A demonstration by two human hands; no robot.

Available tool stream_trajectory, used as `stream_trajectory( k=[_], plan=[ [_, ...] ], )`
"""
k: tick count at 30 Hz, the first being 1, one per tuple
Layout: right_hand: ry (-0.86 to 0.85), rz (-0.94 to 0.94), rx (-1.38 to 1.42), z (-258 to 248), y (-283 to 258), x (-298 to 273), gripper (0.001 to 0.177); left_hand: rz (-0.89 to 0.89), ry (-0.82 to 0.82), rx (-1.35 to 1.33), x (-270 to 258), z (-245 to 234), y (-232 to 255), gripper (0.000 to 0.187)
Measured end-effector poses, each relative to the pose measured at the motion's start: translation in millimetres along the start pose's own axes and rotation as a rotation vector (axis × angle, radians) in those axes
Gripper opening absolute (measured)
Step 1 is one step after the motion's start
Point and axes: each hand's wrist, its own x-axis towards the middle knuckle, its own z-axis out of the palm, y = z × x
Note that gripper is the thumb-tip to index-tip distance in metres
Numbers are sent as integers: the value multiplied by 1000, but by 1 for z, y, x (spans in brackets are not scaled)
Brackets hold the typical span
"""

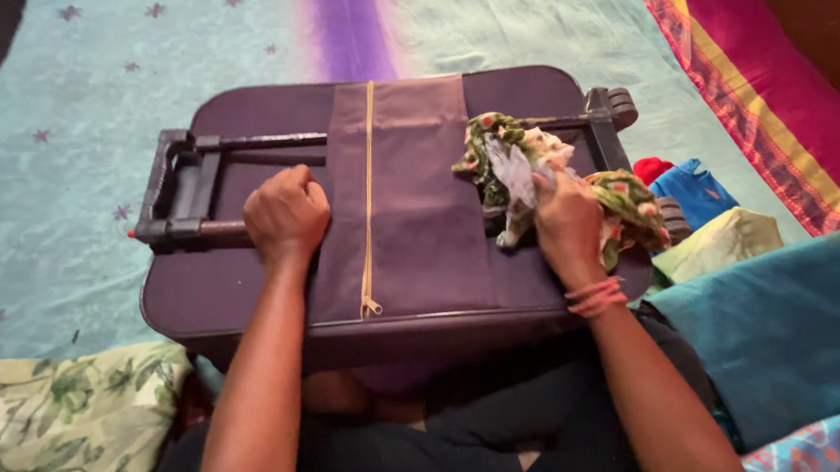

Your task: The person wipes the exterior surfaces, handle, and wheels of a suitcase using a cloth by hand before turning the suitcase over.

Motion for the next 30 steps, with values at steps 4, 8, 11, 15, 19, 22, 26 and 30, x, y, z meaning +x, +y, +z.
stream_trajectory(
  k=[4, 8, 11, 15, 19, 22, 26, 30],
  plan=[
    [43, -44, 78, -34, 10, -15, 33, -23, -12, -15, 3, 2, 0, 10],
    [-18, -220, -117, -48, -15, -72, 27, -22, -28, 14, 2, 3, -1, 10],
    [28, -155, -222, -58, -27, -81, 26, -8, -25, -2, 3, 3, 0, 11],
    [18, -115, -153, -55, -25, -65, 24, -54, -94, 65, -1, 2, 2, 15],
    [60, -128, -131, -51, -20, -68, 26, -56, -169, 129, -3, 3, 0, 17],
    [74, -131, -139, -50, -19, -71, 27, 14, -136, 154, -10, 0, -2, 17],
    [79, -137, -112, -52, -19, -73, 27, -27, -204, 117, -21, -8, 4, 18],
    [101, -146, -113, -54, -19, -74, 27, 49, -234, 109, -34, -21, 6, 22]
  ],
)
